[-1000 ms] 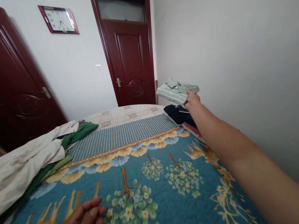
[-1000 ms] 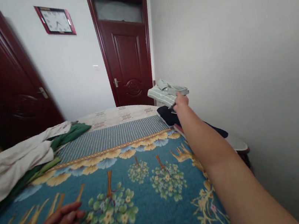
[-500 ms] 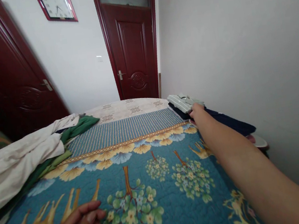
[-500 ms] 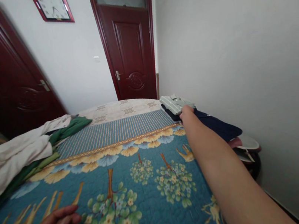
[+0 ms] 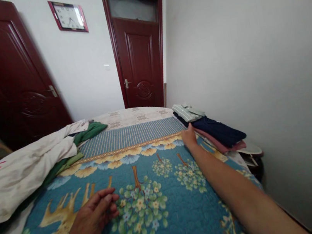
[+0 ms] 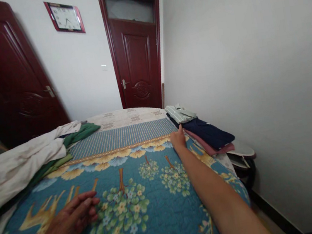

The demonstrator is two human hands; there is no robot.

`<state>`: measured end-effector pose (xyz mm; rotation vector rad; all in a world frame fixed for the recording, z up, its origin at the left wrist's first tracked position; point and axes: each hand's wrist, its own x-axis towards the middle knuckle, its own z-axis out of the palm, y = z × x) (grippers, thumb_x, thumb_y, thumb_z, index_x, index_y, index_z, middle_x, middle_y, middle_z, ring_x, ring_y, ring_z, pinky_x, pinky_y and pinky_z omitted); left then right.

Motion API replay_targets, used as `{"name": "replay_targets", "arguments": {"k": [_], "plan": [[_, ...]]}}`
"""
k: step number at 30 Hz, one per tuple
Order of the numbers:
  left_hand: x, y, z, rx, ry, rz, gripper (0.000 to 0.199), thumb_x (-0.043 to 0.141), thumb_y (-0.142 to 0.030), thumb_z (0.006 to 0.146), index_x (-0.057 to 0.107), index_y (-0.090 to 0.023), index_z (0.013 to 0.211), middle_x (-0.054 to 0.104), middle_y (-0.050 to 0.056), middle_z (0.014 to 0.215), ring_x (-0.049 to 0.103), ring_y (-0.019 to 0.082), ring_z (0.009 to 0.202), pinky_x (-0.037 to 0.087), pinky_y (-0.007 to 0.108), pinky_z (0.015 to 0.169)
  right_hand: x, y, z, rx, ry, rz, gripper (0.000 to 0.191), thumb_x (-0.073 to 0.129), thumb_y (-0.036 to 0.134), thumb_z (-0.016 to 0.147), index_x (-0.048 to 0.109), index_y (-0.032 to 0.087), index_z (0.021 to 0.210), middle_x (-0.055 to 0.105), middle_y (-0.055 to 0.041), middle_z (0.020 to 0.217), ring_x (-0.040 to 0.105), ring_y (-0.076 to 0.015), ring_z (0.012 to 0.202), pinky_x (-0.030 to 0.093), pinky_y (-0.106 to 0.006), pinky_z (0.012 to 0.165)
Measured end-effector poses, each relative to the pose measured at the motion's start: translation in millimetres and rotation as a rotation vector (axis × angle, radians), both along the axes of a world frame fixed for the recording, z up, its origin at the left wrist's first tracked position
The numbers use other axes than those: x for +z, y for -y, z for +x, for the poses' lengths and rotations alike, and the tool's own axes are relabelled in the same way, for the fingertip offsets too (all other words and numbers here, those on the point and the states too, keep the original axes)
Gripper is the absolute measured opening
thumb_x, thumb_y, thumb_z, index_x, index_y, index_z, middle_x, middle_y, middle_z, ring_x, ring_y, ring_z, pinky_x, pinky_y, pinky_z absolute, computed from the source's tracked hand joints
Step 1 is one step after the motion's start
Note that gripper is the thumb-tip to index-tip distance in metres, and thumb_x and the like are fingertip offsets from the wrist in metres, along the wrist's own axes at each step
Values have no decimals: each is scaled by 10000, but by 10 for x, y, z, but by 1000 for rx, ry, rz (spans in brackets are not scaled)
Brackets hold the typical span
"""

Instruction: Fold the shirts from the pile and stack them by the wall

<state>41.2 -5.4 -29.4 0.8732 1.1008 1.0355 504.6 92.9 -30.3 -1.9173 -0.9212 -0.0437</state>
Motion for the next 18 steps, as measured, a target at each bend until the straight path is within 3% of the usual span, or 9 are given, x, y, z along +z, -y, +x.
{"name": "replay_targets", "arguments": {"k": [5, 8, 11, 14, 18], "plan": [[-20, -28, -58, 40, -12, 128, 411, 911, -271, 734, 740, -133, 1082, 781, 113, 979, 701, 160, 694, 647, 315, 672, -361, 480, -537, 327, 382, -421, 508, 489, 272, 989, 675, 91, 1425, 641, -227, 1492, 561, -309, 1431, 343, -401, 1247], [-6, -121, -196, 232, 12, 180, 332, 835, -248, 775, 694, -128, 1051, 762, 104, 951, 666, 138, 625, 610, 295, 612, -449, 665, -699, 316, 532, -530, 504, 448, 285, 1027, 682, 96, 1432, 620, -231, 1514, 534, -310, 1459, 328, -410, 1249], [15, -250, -452, 476, 6, 215, 378, 801, -230, 800, 652, -142, 1136, 743, 86, 964, 665, 122, 633, 569, 257, 606, -503, 744, -779, 311, 618, -590, 545, 415, 314, 1045, 635, 110, 1500, 610, -226, 1526, 541, -312, 1453, 365, -422, 1223], [64, -303, -720, 702, 30, 209, 428, 762, -224, 855, 599, -152, 1244, 707, 62, 948, 667, 109, 657, 552, 240, 643, -525, 821, -841, 336, 668, -624, 533, 382, 321, 1043, 680, 131, 1442, 645, -227, 1465, 598, -327, 1376, 434, -448, 1158], [137, -294, -985, 828, 115, 252, 603, 736, -260, 915, 486, -172, 1457, 693, 81, 1057, 692, 108, 727, 569, 245, 709, -552, 926, -917, 332, 669, -616, 532, 393, 320, 1029, 701, 146, 1425, 651, -235, 1457, 605, -340, 1376, 440, -471, 1153]]}}
